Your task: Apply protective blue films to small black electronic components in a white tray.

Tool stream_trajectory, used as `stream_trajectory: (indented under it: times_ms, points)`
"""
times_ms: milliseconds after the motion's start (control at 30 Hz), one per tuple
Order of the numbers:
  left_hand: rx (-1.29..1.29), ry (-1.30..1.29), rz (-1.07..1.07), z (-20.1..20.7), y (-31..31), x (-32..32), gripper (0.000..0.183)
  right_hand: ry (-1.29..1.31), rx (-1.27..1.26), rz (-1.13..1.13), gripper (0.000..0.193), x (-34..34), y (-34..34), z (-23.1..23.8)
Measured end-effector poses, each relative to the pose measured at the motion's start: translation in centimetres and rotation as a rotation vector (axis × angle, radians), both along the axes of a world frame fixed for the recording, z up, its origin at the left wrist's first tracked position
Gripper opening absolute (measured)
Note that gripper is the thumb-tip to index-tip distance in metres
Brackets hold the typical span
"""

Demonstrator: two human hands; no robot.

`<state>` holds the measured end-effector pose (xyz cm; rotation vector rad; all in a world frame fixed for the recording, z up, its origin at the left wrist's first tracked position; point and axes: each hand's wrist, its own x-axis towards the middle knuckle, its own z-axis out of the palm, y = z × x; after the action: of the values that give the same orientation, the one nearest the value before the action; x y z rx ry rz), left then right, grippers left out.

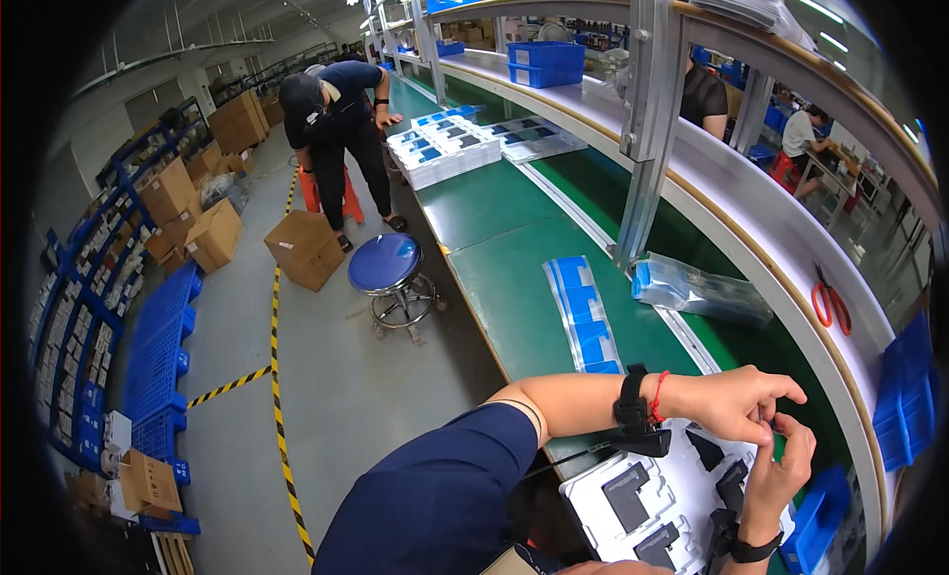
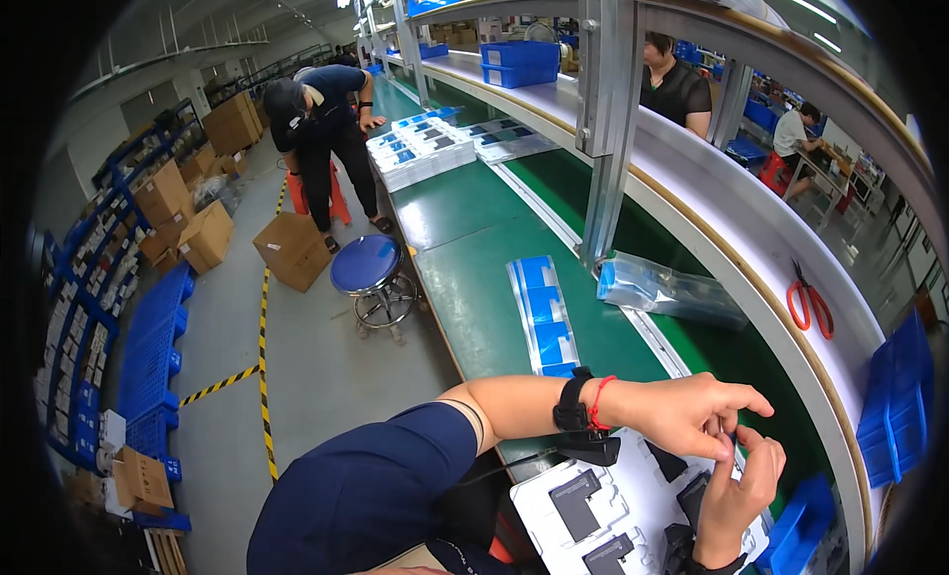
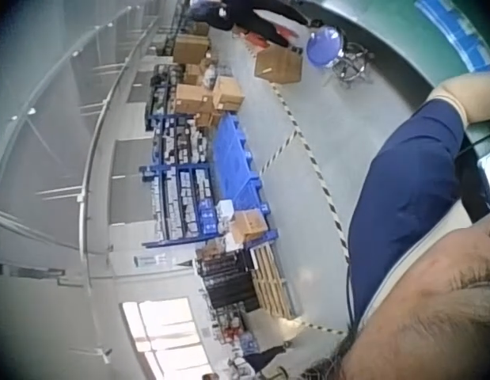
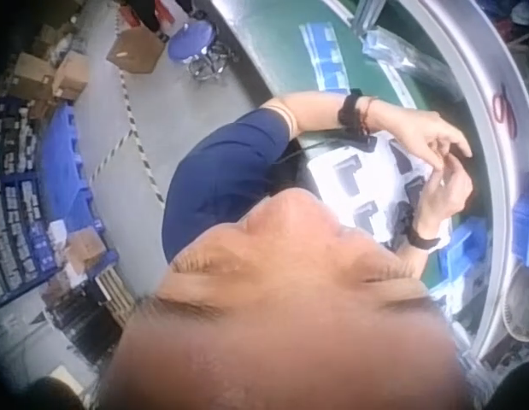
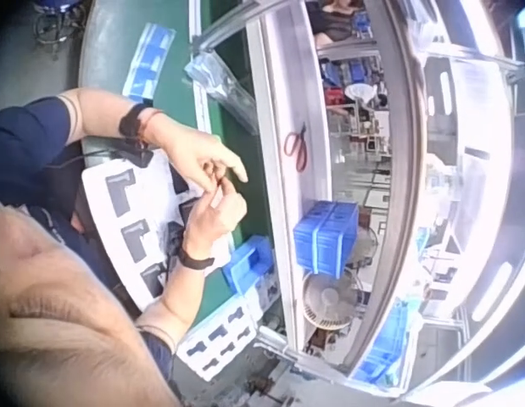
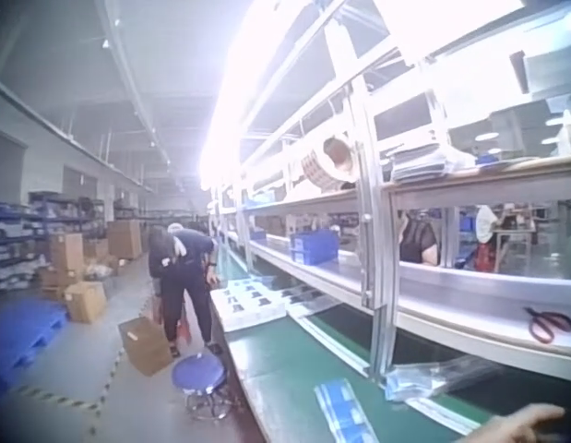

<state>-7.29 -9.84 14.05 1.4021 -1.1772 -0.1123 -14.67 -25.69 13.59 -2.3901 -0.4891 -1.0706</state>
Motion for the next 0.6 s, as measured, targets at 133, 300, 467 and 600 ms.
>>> stream_trajectory:
  times_ms: [133, 300, 467, 600]
  points:
    - [0.013, -0.090, -0.028, 0.1, 0.0, 0.7, 0.058, 0.079, 0.094, 0.012, 0.009, 0.1, -0.4, 0.4]
    - [0.016, -0.117, -0.025, 0.4, 0.1, 0.9, 0.062, 0.135, 0.168, 0.082, 0.007, 0.4, -1.2, 0.3]
    - [0.017, -0.185, -0.003, 0.8, 0.6, 0.7, 0.064, 0.229, 0.243, 0.096, 0.007, 0.4, -1.5, 0.2]
    - [0.025, -0.206, 0.010, 0.8, 0.7, 0.7, 0.064, 0.248, 0.261, 0.107, 0.007, 0.3, -1.2, 0.3]
